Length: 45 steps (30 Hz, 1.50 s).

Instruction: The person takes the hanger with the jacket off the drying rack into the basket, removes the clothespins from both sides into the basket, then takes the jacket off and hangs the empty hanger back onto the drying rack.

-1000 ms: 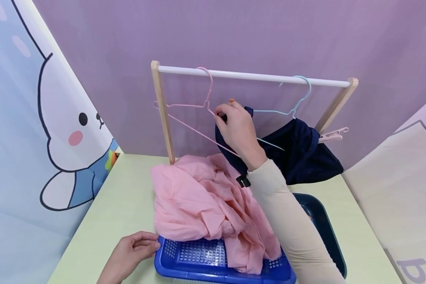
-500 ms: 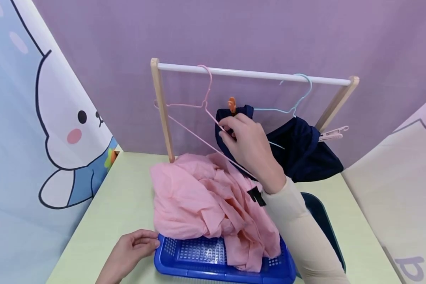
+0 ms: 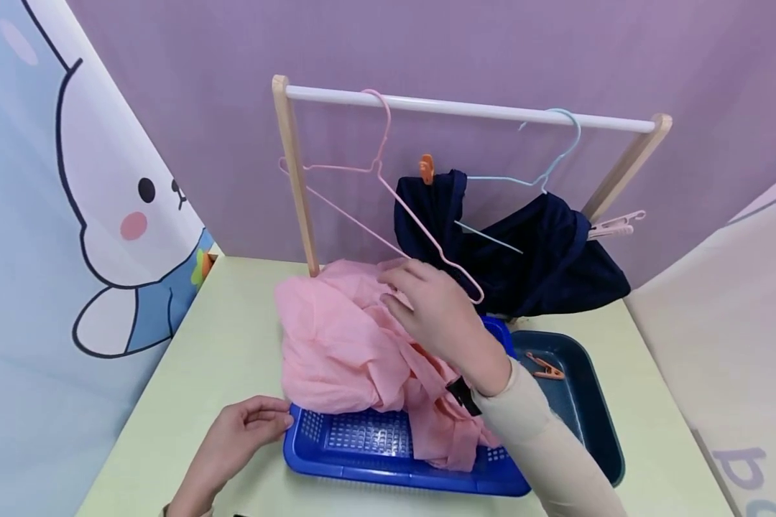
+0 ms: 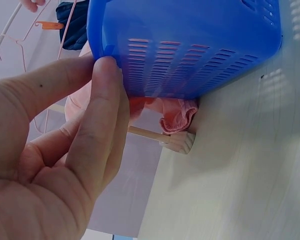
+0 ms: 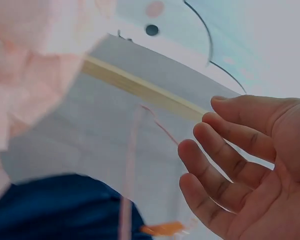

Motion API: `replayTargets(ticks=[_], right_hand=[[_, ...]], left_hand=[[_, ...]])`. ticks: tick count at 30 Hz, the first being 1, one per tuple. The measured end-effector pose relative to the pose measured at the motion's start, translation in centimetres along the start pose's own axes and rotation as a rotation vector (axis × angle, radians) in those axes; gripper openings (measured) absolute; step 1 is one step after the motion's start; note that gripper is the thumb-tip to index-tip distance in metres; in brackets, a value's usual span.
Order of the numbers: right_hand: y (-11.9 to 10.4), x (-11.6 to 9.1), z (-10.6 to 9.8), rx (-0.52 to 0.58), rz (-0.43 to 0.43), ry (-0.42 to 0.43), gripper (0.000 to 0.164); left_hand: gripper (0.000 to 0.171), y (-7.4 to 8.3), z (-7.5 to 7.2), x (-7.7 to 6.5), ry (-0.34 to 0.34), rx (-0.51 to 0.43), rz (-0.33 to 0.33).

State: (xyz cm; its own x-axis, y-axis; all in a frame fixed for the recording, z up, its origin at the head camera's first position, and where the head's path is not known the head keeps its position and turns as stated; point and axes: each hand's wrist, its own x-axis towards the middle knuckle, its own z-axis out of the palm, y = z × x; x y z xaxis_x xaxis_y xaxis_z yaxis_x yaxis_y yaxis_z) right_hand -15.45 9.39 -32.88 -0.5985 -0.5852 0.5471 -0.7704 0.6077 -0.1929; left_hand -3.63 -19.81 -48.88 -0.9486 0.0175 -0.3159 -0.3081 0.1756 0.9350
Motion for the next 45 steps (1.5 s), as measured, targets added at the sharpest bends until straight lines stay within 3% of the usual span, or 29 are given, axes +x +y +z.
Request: replayTargets(ticks=[7, 17, 22, 27, 29, 36, 45], right_hand=[[0.4, 0.4, 3.3, -0.071, 0.012, -0.131, 0.027], [1.3, 3.4, 7.7, -0.164, 0.067, -0.401, 0.049], [1.8, 5.4, 9.9, -0.109, 0.124, -0.572, 0.062], [2.4, 6.4, 11.5, -0.068, 0.148, -0.673, 0.069], [2.6, 6.4, 12.0, -0.055, 0.139, -0.686, 0.066], [2.9, 6.2, 13.3, -0.087, 0.105, -0.671, 0.03], [3.5, 5.4, 12.9, -0.034, 0.094, -0.512, 0.023]], left_hand=[[0.036, 0.1, 0.0, 0.4, -0.003, -0.004, 0.029], [0.034, 0.1, 0.1, 0.4, 0.024, -0.003, -0.009], [0.037, -0.1, 0.0, 0.3, 0.007, -0.014, -0.002], [0.038, -0.2, 0.0, 0.3, -0.004, -0.033, -0.004], [0.038, -0.2, 0.0, 0.3, -0.003, -0.034, -0.008], [0.039, 0.1, 0.0, 0.2, -0.001, -0.035, -0.022], [0.039, 0.0, -0.1, 0.3, -0.013, -0.047, -0.031]])
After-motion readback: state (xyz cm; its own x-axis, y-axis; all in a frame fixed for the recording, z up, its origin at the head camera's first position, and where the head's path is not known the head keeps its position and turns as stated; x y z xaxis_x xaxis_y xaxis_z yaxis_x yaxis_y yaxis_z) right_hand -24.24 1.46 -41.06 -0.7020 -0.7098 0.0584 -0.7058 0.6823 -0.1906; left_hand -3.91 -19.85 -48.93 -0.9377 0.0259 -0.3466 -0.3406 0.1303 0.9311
